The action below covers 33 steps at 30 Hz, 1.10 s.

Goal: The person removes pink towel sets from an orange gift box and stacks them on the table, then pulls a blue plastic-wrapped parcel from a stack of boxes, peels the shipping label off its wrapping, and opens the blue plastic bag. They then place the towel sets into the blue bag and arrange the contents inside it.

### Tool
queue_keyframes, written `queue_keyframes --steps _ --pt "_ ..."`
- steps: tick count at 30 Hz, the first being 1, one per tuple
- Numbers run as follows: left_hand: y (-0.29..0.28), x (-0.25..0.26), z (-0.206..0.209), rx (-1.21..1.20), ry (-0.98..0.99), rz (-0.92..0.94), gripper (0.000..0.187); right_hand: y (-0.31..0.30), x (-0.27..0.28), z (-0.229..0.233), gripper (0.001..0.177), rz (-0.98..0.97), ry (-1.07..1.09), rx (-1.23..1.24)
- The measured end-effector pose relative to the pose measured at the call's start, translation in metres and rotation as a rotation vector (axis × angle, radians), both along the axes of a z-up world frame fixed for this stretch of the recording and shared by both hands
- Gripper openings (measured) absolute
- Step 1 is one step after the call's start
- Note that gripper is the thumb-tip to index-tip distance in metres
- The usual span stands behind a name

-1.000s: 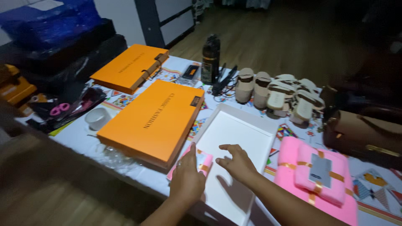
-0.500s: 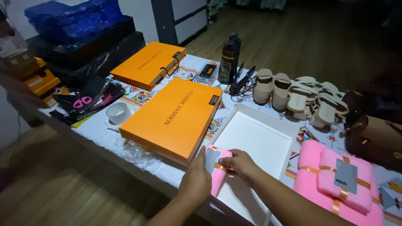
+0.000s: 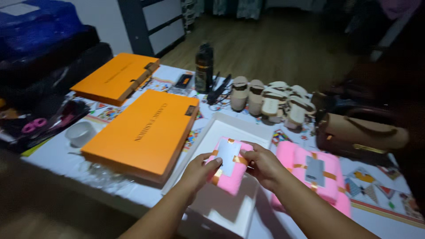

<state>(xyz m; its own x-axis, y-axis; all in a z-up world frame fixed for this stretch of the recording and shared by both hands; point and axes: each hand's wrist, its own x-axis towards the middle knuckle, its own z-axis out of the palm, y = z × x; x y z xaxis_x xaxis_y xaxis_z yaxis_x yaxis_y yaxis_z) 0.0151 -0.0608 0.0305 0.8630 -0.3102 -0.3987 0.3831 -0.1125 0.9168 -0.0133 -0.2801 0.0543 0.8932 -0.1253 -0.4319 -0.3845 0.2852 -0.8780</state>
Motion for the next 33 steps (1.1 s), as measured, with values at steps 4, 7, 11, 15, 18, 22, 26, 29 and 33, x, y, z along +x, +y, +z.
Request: queue_keyframes --steps 4,7,11,15,18,22,26,29,33 --pt "-0.049 -0.006 0.014 -0.196 0.046 -0.037 0.056 -0.045 -0.017 0.007 0.039 -0.086 -0.13 0.094" --pt "-0.095 -0.014 0.016 -0.239 0.101 -0.01 0.052 -0.077 -0.038 0.013 0.044 -0.166 -0.094 0.009" --pt "-0.168 -0.025 0.013 -0.257 0.17 0.014 0.05 -0.121 -0.074 0.018 0.053 -0.248 0.017 -0.171" --pt "-0.232 -0.037 -0.001 -0.25 -0.003 0.02 0.049 -0.165 -0.089 0.012 0.067 -0.333 -0.152 -0.216" --pt "-0.271 -0.035 -0.015 -0.047 -0.138 -0.009 0.057 -0.198 -0.097 0.001 0.07 -0.418 -0.177 -0.26" --pt "-0.302 -0.033 -0.039 0.097 -0.351 -0.059 0.059 -0.232 -0.095 -0.025 0.069 -0.394 -0.03 -0.442" --pt "-0.297 -0.041 -0.052 0.389 -0.571 -0.1 0.066 -0.243 -0.102 -0.052 0.069 -0.341 -0.123 -0.454" --pt "-0.285 -0.036 -0.047 0.307 -0.378 -0.054 0.087 -0.255 -0.109 -0.052 0.076 -0.391 0.014 -0.606" --pt "-0.282 -0.027 -0.033 0.083 -0.142 -0.071 0.111 -0.261 -0.121 -0.042 0.093 -0.372 0.226 -0.477"
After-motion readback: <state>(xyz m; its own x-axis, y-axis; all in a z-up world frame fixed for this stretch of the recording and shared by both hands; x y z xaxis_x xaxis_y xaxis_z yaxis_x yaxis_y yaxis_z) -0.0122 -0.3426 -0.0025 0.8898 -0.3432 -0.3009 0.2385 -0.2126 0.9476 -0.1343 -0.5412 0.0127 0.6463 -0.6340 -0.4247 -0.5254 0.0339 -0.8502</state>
